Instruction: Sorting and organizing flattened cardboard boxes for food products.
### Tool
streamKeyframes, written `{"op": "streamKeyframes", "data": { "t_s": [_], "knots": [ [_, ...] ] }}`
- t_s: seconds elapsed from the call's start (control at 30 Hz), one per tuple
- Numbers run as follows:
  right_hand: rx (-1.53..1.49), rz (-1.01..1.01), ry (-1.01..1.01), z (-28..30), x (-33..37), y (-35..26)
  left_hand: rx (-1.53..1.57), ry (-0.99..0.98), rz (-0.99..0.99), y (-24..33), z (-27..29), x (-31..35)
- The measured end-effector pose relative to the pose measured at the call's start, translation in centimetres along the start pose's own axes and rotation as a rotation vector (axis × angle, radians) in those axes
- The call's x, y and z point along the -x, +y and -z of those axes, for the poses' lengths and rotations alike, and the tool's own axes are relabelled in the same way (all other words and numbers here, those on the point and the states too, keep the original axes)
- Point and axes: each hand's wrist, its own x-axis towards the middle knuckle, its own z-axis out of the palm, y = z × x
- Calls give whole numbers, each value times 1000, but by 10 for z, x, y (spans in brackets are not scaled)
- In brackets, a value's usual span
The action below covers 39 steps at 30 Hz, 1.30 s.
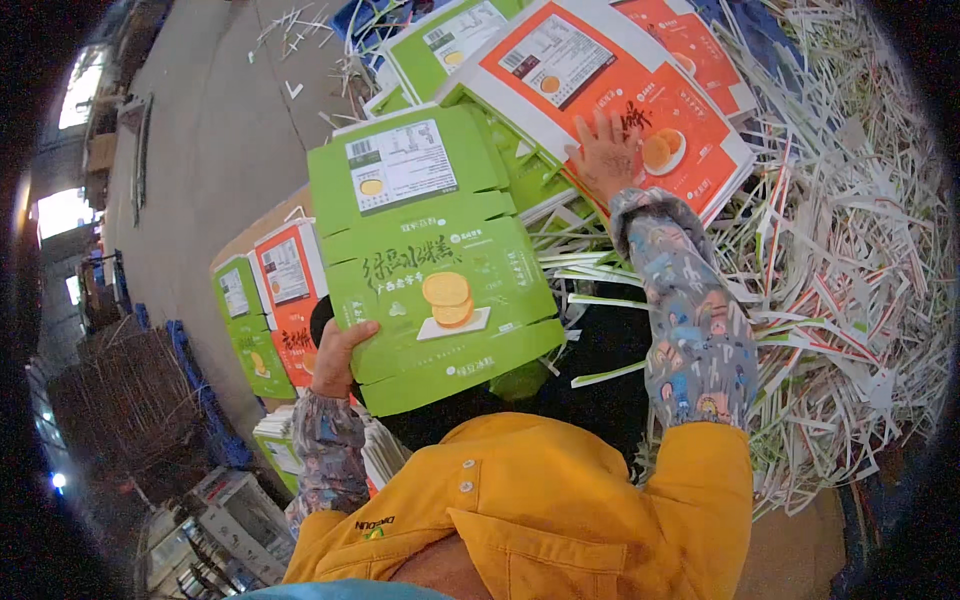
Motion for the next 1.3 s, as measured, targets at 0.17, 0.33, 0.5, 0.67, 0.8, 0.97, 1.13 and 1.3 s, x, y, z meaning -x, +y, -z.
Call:
{"op": "streamKeyframes", "data": {
  "t_s": [0.17, 0.33, 0.5, 0.67, 0.8, 0.97, 1.13, 1.3],
  "knots": [
    [-134, 126, -23, -3, -34, -52, -11, 26, -6, 18, 0, 4],
    [-18, 114, -50, -3, -35, -59, -83, 182, -41, 71, 38, 70],
    [11, 107, -105, 3, -39, -60, -40, 256, -221, 89, 45, 142],
    [-462, 108, -166, 3, -50, -41, -255, 262, -231, 108, 12, 147],
    [-773, 187, 85, 53, -35, -34, -504, 41, -325, 122, 2, 120],
    [-780, 242, 389, 156, 5, -1, -782, -167, -559, 133, -12, 62],
    [-666, 286, 609, 230, 29, 6, -1129, -160, -970, 122, -51, 2],
    [-609, 270, 761, 203, 10, 29, -1425, 62, -1003, 83, -86, -60]
  ]
}}
